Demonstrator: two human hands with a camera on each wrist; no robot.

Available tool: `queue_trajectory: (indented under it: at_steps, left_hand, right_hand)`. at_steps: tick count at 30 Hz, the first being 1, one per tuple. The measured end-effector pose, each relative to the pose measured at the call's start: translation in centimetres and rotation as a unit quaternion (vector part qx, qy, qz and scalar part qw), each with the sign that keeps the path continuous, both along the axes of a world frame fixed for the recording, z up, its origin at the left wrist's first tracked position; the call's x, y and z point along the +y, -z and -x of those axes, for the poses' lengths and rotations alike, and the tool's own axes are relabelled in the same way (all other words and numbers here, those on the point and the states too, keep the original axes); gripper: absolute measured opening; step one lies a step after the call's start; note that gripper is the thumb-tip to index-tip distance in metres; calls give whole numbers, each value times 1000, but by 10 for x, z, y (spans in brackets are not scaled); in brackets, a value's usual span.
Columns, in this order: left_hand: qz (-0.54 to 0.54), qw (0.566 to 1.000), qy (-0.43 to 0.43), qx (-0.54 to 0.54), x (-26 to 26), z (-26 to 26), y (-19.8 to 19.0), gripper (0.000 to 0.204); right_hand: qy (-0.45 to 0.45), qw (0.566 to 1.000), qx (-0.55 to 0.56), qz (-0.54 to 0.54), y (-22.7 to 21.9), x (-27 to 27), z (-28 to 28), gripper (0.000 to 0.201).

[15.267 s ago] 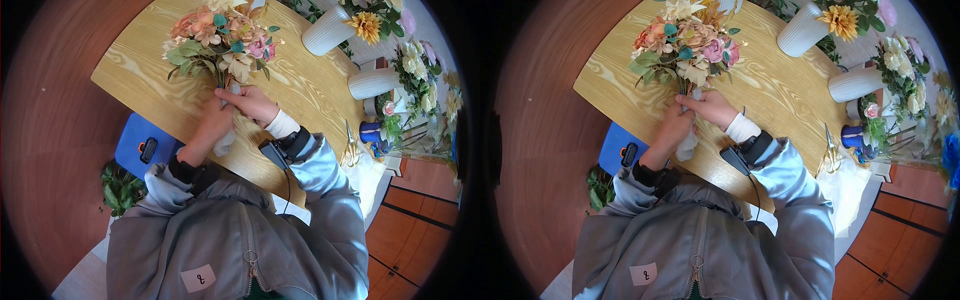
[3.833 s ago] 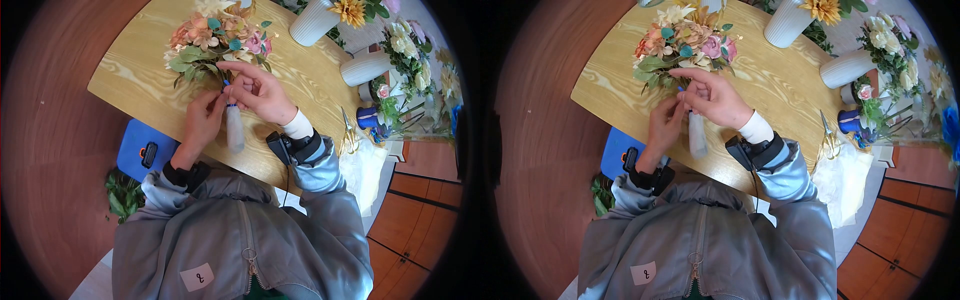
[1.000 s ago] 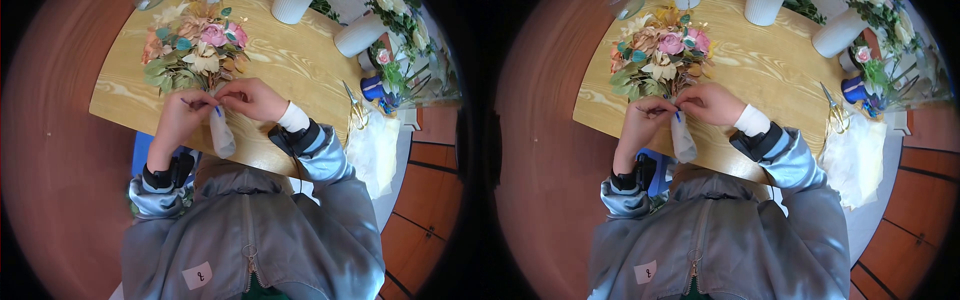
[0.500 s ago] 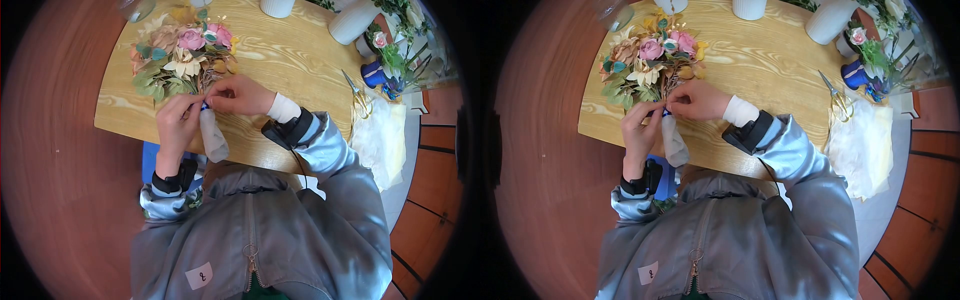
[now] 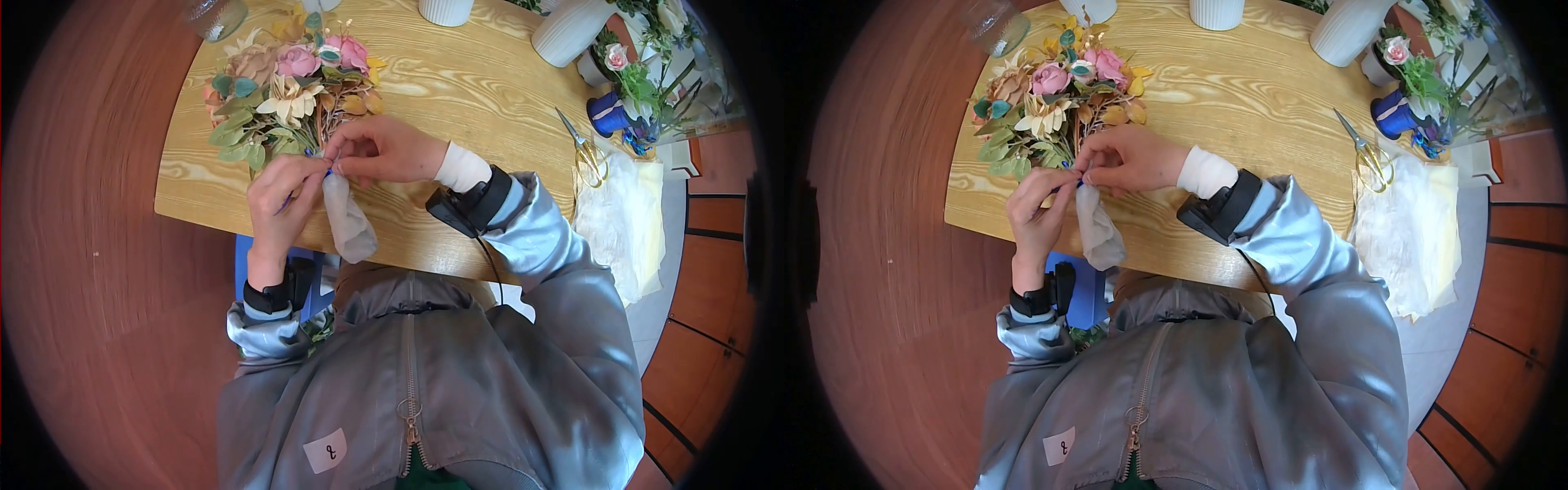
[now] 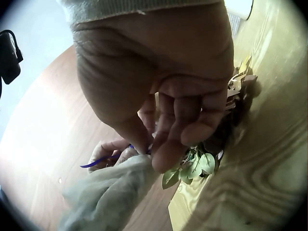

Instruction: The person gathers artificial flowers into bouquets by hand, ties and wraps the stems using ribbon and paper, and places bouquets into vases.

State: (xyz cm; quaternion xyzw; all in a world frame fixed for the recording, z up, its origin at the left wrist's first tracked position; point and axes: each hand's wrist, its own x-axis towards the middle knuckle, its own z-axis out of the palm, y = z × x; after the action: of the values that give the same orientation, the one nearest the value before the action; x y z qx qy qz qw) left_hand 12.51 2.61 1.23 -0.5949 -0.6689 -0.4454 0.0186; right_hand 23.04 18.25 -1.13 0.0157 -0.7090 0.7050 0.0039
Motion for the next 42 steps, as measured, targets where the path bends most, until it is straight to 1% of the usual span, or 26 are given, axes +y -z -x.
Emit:
queue_trajectory:
  at_steps: [3, 5, 6, 8, 9, 11, 12, 14, 15, 17, 18, 20, 21, 23, 24, 26, 30, 32, 33, 35, 36, 38, 42]
  left_hand:
    - [3, 1000, 4, -3, 0, 1, 1, 13]
    - [7, 1000, 2, -8, -1, 1, 1, 13]
    - [6, 1000, 3, -8, 0, 0, 2, 13]
    - [5, 1000, 3, -9, -1, 1, 3, 13]
    - [9, 1000, 2, -16, -2, 2, 4, 13]
    - [12, 1000, 0, -24, -2, 2, 5, 13]
    - [8, 1000, 1, -26, -2, 1, 5, 13]
    - [3, 1000, 1, -28, -2, 0, 4, 13]
    - [2, 1000, 2, -26, -2, 0, 4, 13]
    - [2, 1000, 1, -24, -2, 0, 3, 13]
    - [5, 1000, 7, -22, -2, 0, 2, 13]
    - [8, 1000, 14, -20, -2, 0, 1, 13]
    - [6, 1000, 16, -15, -2, 1, 2, 13]
    - [4, 1000, 16, -10, -3, 1, 3, 13]
    - [10, 1000, 11, -12, -3, 2, 3, 14]
    - [16, 1000, 4, -15, -5, 2, 3, 14]
    - [13, 1000, 11, -2, -7, 4, 6, 15]
    - [4, 1000, 18, 7, -7, 4, 7, 15]
    - [5, 1000, 17, 7, -7, 2, 5, 15]
    - [6, 1000, 16, 7, -6, 2, 4, 15]
    - [1, 1000, 23, 14, -6, 2, 4, 16]
    - [-3, 999, 30, 21, -7, 3, 5, 16]
    - [8, 998, 52, 25, -8, 4, 4, 17]
  right_hand:
    - [-4, 1000, -2, -15, -5, 1, 0, 14]
    - [18, 995, 23, -95, -10, 1, -1, 10]
    - [18, 995, 22, -96, -14, 0, -2, 10]
    - [75, 962, 60, -254, -22, -4, -5, 10]
    - [73, 962, 59, -255, -24, -5, -6, 10]
    - [107, 966, 59, -229, -25, -6, -8, 12]
    - [106, 966, 59, -229, -23, -6, -8, 12]
    - [101, 977, 61, -178, -17, -5, -8, 16]
    - [100, 977, 61, -179, -17, -5, -9, 16]
    - [63, 989, -21, -129, -19, -5, -11, 20]
    - [63, 989, -21, -129, -19, -5, -11, 20]
    - [24, 996, -69, -48, -16, -5, -10, 23]
    - [24, 996, -68, -49, -14, -5, -9, 23]
    - [15, 998, -58, -10, -10, -5, -6, 24]
    - [14, 998, -58, -9, -10, -5, -7, 24]
    - [42, 998, -43, 9, -12, -6, -9, 26]
    - [45, 998, -34, 17, -6, -5, -9, 29]
    - [29, 995, -92, -40, -6, -6, -8, 33]
    - [29, 995, -92, -41, -6, -7, -8, 33]
    - [54, 987, -152, 21, -7, -9, -8, 40]
    - [55, 987, -152, 22, -8, -9, -8, 40]
    - [53, 982, -177, 40, -10, -8, -7, 52]
    - [54, 981, -183, 41, -7, -8, -5, 52]
